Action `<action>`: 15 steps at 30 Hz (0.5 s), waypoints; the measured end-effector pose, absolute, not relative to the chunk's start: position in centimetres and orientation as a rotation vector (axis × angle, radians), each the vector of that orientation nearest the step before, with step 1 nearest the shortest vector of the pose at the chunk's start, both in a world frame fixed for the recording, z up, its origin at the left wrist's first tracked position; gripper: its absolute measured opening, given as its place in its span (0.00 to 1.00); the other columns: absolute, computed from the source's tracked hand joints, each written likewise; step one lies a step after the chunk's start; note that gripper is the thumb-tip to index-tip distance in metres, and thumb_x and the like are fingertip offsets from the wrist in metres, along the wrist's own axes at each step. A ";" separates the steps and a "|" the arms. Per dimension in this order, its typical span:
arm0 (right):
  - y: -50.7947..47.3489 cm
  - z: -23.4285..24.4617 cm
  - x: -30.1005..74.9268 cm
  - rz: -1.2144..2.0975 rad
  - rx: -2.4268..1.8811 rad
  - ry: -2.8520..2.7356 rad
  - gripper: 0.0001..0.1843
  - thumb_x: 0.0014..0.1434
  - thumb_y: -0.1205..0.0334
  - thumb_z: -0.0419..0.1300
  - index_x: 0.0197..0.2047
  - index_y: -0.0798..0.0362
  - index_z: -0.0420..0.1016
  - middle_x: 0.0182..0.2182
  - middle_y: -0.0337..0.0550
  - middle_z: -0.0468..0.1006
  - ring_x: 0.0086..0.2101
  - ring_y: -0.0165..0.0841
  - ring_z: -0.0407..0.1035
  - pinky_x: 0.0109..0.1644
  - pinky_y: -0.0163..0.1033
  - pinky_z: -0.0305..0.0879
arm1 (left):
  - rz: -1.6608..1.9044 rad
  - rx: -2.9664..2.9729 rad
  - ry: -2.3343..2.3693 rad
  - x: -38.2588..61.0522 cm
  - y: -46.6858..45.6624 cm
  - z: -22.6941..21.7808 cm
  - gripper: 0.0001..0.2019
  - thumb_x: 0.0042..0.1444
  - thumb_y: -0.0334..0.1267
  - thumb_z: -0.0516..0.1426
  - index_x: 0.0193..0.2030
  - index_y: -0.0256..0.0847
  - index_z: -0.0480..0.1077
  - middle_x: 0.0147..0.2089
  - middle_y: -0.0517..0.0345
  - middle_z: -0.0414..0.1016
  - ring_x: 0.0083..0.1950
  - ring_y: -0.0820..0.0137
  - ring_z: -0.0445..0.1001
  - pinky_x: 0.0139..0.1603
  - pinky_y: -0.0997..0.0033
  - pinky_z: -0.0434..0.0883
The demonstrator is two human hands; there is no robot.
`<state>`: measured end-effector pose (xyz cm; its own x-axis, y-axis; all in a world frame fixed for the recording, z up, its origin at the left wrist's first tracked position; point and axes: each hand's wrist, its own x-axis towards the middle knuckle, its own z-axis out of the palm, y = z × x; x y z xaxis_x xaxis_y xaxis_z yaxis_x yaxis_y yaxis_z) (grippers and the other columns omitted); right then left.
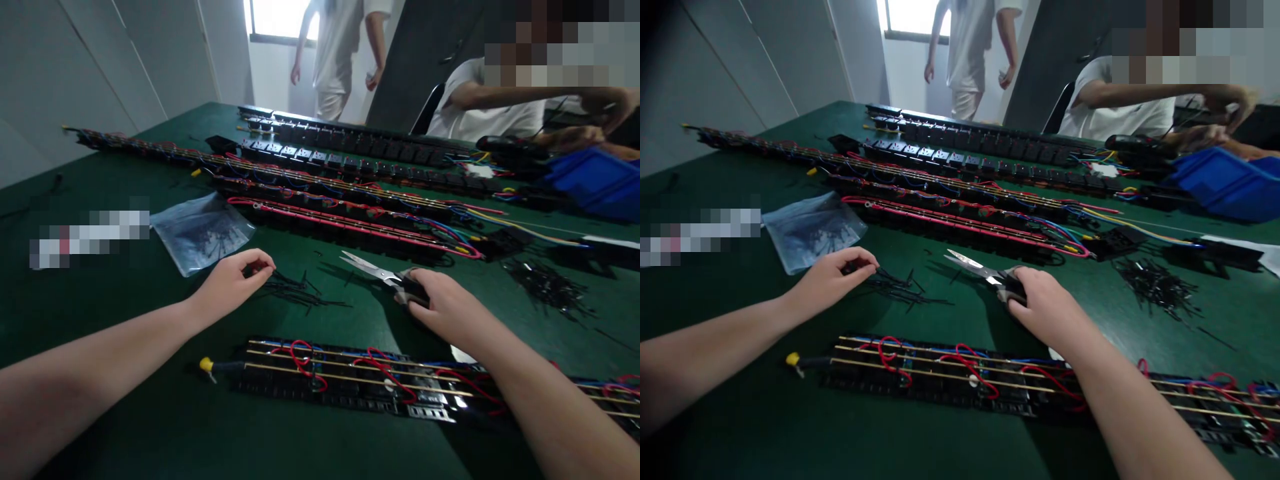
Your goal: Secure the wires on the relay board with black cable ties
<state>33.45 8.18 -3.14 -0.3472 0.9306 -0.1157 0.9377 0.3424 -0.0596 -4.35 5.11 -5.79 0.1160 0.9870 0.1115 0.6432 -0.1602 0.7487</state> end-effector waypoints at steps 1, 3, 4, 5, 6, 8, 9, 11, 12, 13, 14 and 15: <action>8.2 -3.1 33.4 -0.180 1.763 2.516 0.17 0.67 0.54 0.61 0.55 0.54 0.73 0.51 0.48 0.77 0.49 0.38 0.74 0.54 0.51 0.74 | 0.845 1.861 1.572 -4.3 5.1 -5.8 0.13 0.67 0.46 0.58 0.45 0.37 0.74 0.41 0.57 0.77 0.40 0.71 0.76 0.45 0.64 0.77; 8.2 -2.9 33.3 -0.190 1.771 2.502 0.17 0.67 0.54 0.61 0.55 0.54 0.73 0.51 0.47 0.77 0.49 0.37 0.74 0.53 0.51 0.74 | 0.850 1.847 1.561 -4.3 5.1 -5.8 0.13 0.67 0.46 0.58 0.45 0.36 0.73 0.41 0.57 0.76 0.40 0.71 0.76 0.45 0.64 0.77; 8.2 -2.8 33.3 -0.198 1.775 2.495 0.17 0.67 0.54 0.61 0.55 0.54 0.73 0.50 0.47 0.77 0.48 0.37 0.74 0.53 0.51 0.74 | 0.851 1.841 1.556 -4.3 5.1 -5.9 0.13 0.67 0.46 0.58 0.45 0.36 0.73 0.41 0.57 0.76 0.40 0.71 0.76 0.45 0.64 0.77; 8.2 -2.8 33.2 -0.208 1.778 2.487 0.17 0.67 0.54 0.61 0.55 0.54 0.73 0.50 0.47 0.77 0.48 0.37 0.74 0.53 0.50 0.74 | 0.853 1.834 1.550 -4.3 5.1 -5.9 0.13 0.67 0.46 0.58 0.45 0.36 0.73 0.41 0.56 0.77 0.40 0.71 0.76 0.45 0.64 0.77; 8.2 -2.7 33.2 -0.218 1.781 2.482 0.17 0.66 0.55 0.61 0.54 0.54 0.73 0.50 0.47 0.77 0.48 0.37 0.74 0.53 0.50 0.74 | 0.854 1.829 1.545 -4.3 5.2 -5.9 0.13 0.67 0.46 0.58 0.45 0.37 0.73 0.42 0.56 0.77 0.41 0.71 0.76 0.46 0.64 0.77; 8.2 -2.6 33.2 -0.241 1.786 2.478 0.17 0.65 0.55 0.62 0.54 0.54 0.73 0.49 0.47 0.78 0.48 0.38 0.74 0.53 0.51 0.73 | 0.852 1.819 1.535 -4.3 5.3 -6.0 0.13 0.67 0.46 0.57 0.46 0.37 0.73 0.43 0.56 0.77 0.42 0.70 0.76 0.46 0.63 0.77; 8.2 -2.6 33.2 -0.256 1.790 2.480 0.17 0.65 0.56 0.62 0.54 0.54 0.73 0.49 0.48 0.78 0.48 0.39 0.74 0.53 0.51 0.73 | 0.848 1.815 1.531 -4.3 5.3 -5.9 0.13 0.67 0.46 0.57 0.46 0.37 0.73 0.43 0.55 0.77 0.42 0.70 0.76 0.47 0.63 0.77; 8.3 -2.5 33.2 -0.286 1.798 2.492 0.18 0.62 0.57 0.61 0.53 0.55 0.73 0.47 0.52 0.79 0.47 0.43 0.74 0.52 0.54 0.74 | 0.837 1.808 1.527 -4.3 5.3 -5.8 0.13 0.67 0.46 0.57 0.46 0.37 0.73 0.43 0.55 0.77 0.42 0.70 0.76 0.47 0.63 0.77; 8.3 -2.6 33.3 -0.300 1.805 2.500 0.19 0.60 0.56 0.60 0.52 0.55 0.73 0.46 0.54 0.80 0.47 0.46 0.75 0.52 0.55 0.74 | 0.831 1.806 1.526 -4.2 5.3 -5.7 0.13 0.67 0.46 0.57 0.46 0.37 0.73 0.43 0.55 0.77 0.42 0.70 0.76 0.46 0.63 0.77; 8.3 -2.6 33.3 -0.311 1.814 2.508 0.20 0.58 0.56 0.59 0.52 0.55 0.73 0.46 0.56 0.80 0.47 0.50 0.75 0.51 0.56 0.74 | 0.827 1.803 1.525 -4.2 5.3 -5.6 0.13 0.67 0.46 0.58 0.46 0.37 0.73 0.43 0.55 0.77 0.42 0.70 0.76 0.46 0.63 0.77; 8.3 -2.7 33.4 -0.319 1.825 2.515 0.21 0.57 0.56 0.59 0.51 0.55 0.74 0.46 0.58 0.80 0.47 0.52 0.75 0.52 0.58 0.73 | 0.824 1.801 1.524 -4.2 5.3 -5.5 0.13 0.67 0.46 0.57 0.46 0.37 0.73 0.43 0.55 0.77 0.42 0.70 0.76 0.47 0.63 0.77; 8.4 -2.8 33.5 -0.323 1.839 2.518 0.21 0.55 0.55 0.58 0.51 0.55 0.74 0.46 0.59 0.80 0.47 0.55 0.75 0.52 0.59 0.73 | 0.821 1.800 1.522 -4.1 5.2 -5.4 0.13 0.67 0.46 0.57 0.46 0.37 0.73 0.43 0.55 0.77 0.42 0.70 0.76 0.47 0.63 0.77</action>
